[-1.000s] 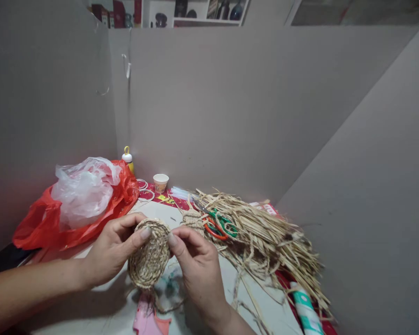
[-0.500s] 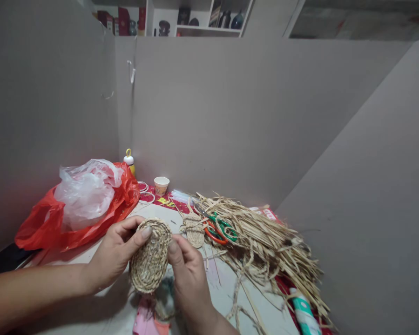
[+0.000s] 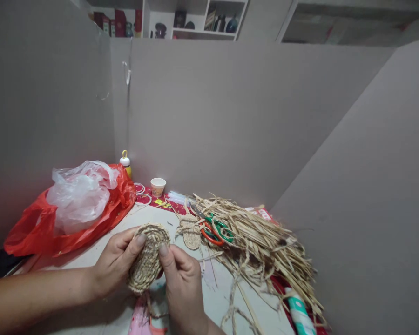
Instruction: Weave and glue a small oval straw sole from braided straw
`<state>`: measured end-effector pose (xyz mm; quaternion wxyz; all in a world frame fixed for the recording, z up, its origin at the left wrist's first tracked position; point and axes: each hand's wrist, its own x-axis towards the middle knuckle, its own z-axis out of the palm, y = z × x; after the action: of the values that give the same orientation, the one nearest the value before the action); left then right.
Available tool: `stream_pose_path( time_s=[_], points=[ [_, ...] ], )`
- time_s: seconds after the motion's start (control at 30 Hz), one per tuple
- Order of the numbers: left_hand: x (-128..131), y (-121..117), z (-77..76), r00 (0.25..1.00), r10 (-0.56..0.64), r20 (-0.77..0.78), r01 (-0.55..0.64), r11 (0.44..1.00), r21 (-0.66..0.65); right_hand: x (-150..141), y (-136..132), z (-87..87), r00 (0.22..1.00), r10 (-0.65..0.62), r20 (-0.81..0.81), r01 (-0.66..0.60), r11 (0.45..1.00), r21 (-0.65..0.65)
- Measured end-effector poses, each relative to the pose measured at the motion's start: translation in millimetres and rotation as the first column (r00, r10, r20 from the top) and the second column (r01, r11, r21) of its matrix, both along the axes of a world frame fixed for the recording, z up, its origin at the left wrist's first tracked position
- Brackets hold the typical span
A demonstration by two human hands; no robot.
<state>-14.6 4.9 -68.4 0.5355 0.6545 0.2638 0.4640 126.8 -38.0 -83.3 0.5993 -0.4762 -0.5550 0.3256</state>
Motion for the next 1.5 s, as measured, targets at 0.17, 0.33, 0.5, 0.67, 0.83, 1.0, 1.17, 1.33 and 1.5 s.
stream_pose_path(
  time_s=[0.17,0.33,0.5,0.67,0.83,1.0,1.17,1.33,1.5],
  points=[
    [-6,8,10.5,0.999,0.044,0.004,-0.044,0.996,0.084,18,7,14.0,0.978,-0.192,0.087,0.178,0.973,0.148],
    [-5,-6,2.7,0.990,-0.142,0.012,0.141,0.990,0.028,30,12,17.0,0.862,-0.380,0.336,0.145,0.819,0.555],
    [8,-10,-1.3,0.953,-0.177,0.246,0.229,0.952,-0.204,17,10,1.6,0.701,-0.360,0.615,-0.159,0.762,0.628],
    [3,15,19.8,0.948,-0.040,0.315,0.178,0.890,-0.420,28,7,12.2,0.806,-0.298,0.512,-0.036,0.838,0.545],
    [-11,25,39.9,0.924,0.013,0.383,0.174,0.876,-0.450,41,8,27.7,0.936,-0.241,0.258,0.173,0.950,0.261],
    [-15,18,46.9,0.914,-0.025,0.406,0.209,0.885,-0.415,25,9,27.9,0.978,0.199,-0.058,-0.203,0.976,-0.080],
    [-10,10,41.2,0.927,-0.098,0.361,0.236,0.902,-0.361,13,4,28.3,0.909,0.311,-0.278,-0.361,0.920,-0.153],
    [0,5,21.4,0.949,-0.186,0.256,0.256,0.926,-0.277,14,4,25.7,0.901,0.297,-0.315,-0.357,0.921,-0.153],
    [0,12,18.3,0.949,-0.106,0.297,0.209,0.916,-0.342,14,12,21.0,0.885,0.328,-0.330,-0.403,0.895,-0.192]
  ],
)
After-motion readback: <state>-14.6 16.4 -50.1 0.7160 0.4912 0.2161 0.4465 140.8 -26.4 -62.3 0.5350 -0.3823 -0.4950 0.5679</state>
